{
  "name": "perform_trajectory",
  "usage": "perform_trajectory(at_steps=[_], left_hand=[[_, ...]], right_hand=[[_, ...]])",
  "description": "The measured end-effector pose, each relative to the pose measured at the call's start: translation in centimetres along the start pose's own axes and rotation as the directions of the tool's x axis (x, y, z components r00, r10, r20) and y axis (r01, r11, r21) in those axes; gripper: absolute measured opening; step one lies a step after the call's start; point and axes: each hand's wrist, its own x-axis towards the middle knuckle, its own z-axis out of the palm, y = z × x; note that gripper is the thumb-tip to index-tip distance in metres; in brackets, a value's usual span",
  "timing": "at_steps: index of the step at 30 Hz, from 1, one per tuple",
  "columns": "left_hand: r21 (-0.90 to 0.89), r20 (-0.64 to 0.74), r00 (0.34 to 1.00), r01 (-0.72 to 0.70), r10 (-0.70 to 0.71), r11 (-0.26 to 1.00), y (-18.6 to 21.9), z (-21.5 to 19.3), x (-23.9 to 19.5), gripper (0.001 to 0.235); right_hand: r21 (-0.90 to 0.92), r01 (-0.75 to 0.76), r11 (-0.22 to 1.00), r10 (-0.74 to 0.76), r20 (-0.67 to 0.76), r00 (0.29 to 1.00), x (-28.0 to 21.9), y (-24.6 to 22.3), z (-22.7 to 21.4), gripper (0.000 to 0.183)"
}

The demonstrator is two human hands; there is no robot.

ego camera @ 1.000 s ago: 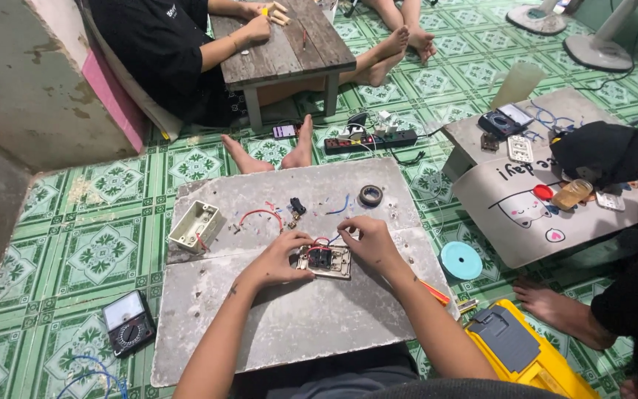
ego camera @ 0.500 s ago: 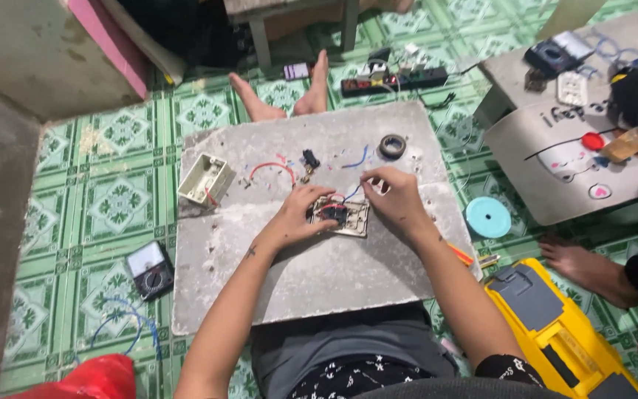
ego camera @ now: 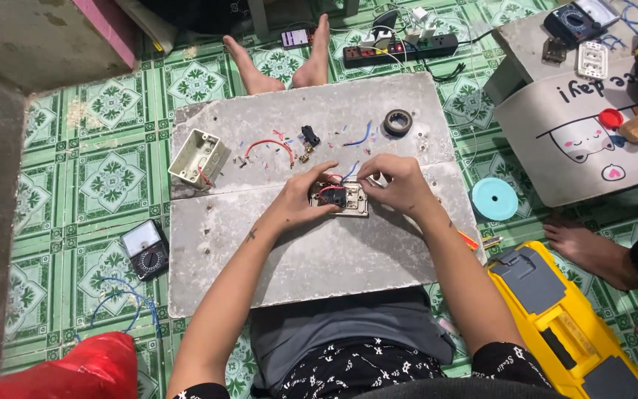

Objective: The person sits on the floor and uses a screwdriver to tighten screws on a small electrical component, likely a switch or socket. They manipulate red and blue wires, connecting them to the terminals of the component.

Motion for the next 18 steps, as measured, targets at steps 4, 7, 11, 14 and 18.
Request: perform_trajectory(at_steps=[4, 7, 11, 14, 18], left_hand=[[-0.029, 0.001, 1.0, 0.014, -0.013, 0.999, 0.7, -0.3, 0.1, 0.09], [-0.034, 0.005, 1.0, 0.015, -0.015, 0.999, 1.2, -0.5, 0.2, 0.086], [-0.01, 0.018, 1.0, 0.023, -0.023, 1.0, 0.7, -0.2, 0.2, 0.086], [-0.006, 0.016, 0.999, 0.029, -0.029, 1.0, 1.1, -0.2, 0.1, 0.086], [-0.004, 0.023, 0.998, 0.05, -0.05, 0.999, 1.9, -0.5, 0.2, 0.085]], right_hand=[[0.014, -0.02, 1.0, 0.019, 0.063, 0.998, -0.3, 0.0, 0.5, 0.019], [-0.053, -0.02, 0.998, 0.027, 0.133, 0.991, -0.3, -0.3, 0.8, 0.019], [-0.182, -0.082, 0.98, 0.123, 0.23, 0.965, -0.6, -0.1, 1.5, 0.014], [-0.269, -0.092, 0.959, 0.169, 0.278, 0.946, -0.9, 1.1, 2.2, 0.011], [-0.38, -0.091, 0.921, 0.211, 0.289, 0.934, -1.1, 2.0, 2.8, 0.012]])
